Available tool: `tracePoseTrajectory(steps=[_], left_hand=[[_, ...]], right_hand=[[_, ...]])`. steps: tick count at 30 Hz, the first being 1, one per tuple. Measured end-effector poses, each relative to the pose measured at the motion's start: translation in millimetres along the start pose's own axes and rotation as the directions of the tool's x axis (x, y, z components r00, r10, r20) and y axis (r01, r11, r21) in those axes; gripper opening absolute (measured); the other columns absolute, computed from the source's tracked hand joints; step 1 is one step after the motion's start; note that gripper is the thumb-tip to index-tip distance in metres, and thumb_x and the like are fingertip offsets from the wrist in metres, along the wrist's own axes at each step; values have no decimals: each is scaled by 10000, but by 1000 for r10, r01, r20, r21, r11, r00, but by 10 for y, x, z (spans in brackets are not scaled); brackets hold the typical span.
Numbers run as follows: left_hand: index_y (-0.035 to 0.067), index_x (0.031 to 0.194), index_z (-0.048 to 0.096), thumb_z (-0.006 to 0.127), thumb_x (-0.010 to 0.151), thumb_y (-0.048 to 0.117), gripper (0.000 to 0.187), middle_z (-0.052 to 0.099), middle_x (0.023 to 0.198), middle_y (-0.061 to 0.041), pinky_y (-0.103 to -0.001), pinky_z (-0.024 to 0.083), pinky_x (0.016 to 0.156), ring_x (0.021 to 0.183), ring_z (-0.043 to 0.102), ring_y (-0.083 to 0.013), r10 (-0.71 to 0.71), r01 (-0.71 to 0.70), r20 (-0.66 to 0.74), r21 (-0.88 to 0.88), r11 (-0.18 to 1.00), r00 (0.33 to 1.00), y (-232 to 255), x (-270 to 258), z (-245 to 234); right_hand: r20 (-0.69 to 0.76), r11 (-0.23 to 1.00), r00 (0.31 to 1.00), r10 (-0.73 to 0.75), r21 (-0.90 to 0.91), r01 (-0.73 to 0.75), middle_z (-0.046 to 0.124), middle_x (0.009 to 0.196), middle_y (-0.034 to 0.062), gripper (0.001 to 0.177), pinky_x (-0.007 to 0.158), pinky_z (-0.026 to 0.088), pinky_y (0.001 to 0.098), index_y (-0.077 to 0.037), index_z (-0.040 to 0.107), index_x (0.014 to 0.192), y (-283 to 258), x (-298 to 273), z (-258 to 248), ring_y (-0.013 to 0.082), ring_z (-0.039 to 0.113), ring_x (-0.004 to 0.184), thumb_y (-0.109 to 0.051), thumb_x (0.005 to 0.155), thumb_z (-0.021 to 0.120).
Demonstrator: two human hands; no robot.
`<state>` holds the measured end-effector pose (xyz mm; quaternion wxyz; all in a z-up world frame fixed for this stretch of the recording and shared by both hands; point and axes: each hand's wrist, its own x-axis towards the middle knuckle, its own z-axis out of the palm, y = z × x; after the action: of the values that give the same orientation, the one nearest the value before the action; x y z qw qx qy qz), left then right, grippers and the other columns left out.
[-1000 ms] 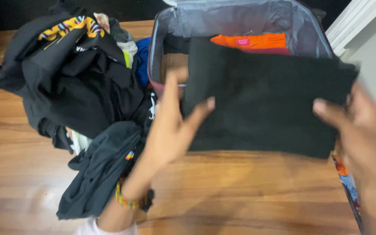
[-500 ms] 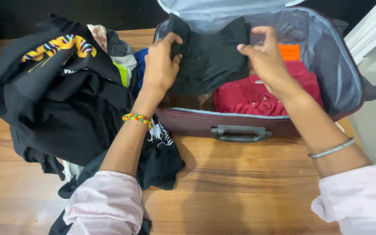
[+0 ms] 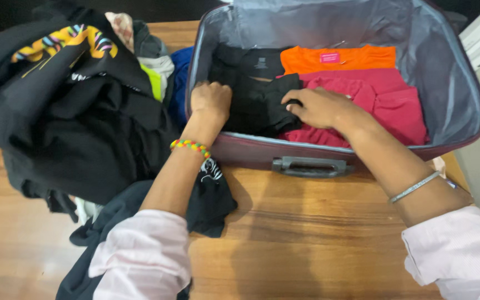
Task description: The person unzips a suitcase, takes out garments, and folds a black pair of pants and several black t-shirts on a wooden table before placing them into the suitcase.
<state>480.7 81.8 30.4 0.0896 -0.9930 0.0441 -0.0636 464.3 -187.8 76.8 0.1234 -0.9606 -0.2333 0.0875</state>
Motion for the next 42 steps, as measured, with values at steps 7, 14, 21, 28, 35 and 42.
tracePoseTrajectory(steps=[7, 14, 21, 28, 35, 42], left_hand=[[68, 981, 694, 707, 942, 134, 78, 696, 942, -113, -371, 568, 743, 838, 716, -274, -176, -309, -554, -668, 676, 813, 137, -471, -880], [73, 987, 632, 732, 959, 169, 142, 594, 906, -93, -401, 505, 713, 835, 602, -273, -151, -238, -601, -518, 822, 785, 310, -2328, -1139], [-6, 1099, 667, 731, 778, 271, 429, 660, 1220, -199, -468, 400, 1033, 1221, 541, -377, -94, -34, -481, -251, 967, 872, 494, -3134, -222], [48, 842, 632, 701, 893, 184, 161, 652, 873, -151, -474, 414, 783, 895, 588, -343, -117, -63, -335, -482, 874, 935, 1124, -3604, -286], [45, 913, 659, 732, 910, 267, 233, 656, 963, -143, -484, 440, 891, 981, 603, -359, 257, -467, -390, -748, 471, 884, 2062, -4357, -637], [64, 1313, 665, 736, 969, 361, 459, 604, 1417, -149, -477, 404, 1212, 1405, 533, -379, 199, -490, -447, -801, 344, 872, 2060, -4458, -866]], right_hand=[[-534, 836, 792, -297, 256, 486, 733, 956, 92, 197, 710, 520, 370, -92, 738, 1167, -122, -257, -251, 223, 677, 805, -144, 1063, 578], [-595, 609, 800, 71, 661, 438, 675, 911, 0, 109, 519, 376, 195, 16, 622, 996, -295, -2304, -282, 26, 492, 605, -39, 1033, 536], [-159, 739, 925, 345, 653, -163, 659, 724, 66, 224, 561, 491, 264, -56, 788, 1083, 65, -3845, 935, 111, 618, 589, -144, 939, 641], [-130, 416, 838, 530, 901, -123, 658, 766, 46, 276, 595, 451, 247, -21, 720, 1210, 192, -4700, 1924, 86, 571, 666, -137, 982, 617], [-224, 691, 901, 372, 714, -109, 678, 1095, 27, 921, 708, 526, 268, -76, 536, 1467, -603, -4549, 1893, 135, 639, 866, -116, 605, 860], [-310, 609, 836, 452, 792, -36, 721, 1112, 90, 377, 870, 561, 335, -62, 677, 1201, -222, -4646, 2135, 201, 715, 1007, -92, 825, 661]])
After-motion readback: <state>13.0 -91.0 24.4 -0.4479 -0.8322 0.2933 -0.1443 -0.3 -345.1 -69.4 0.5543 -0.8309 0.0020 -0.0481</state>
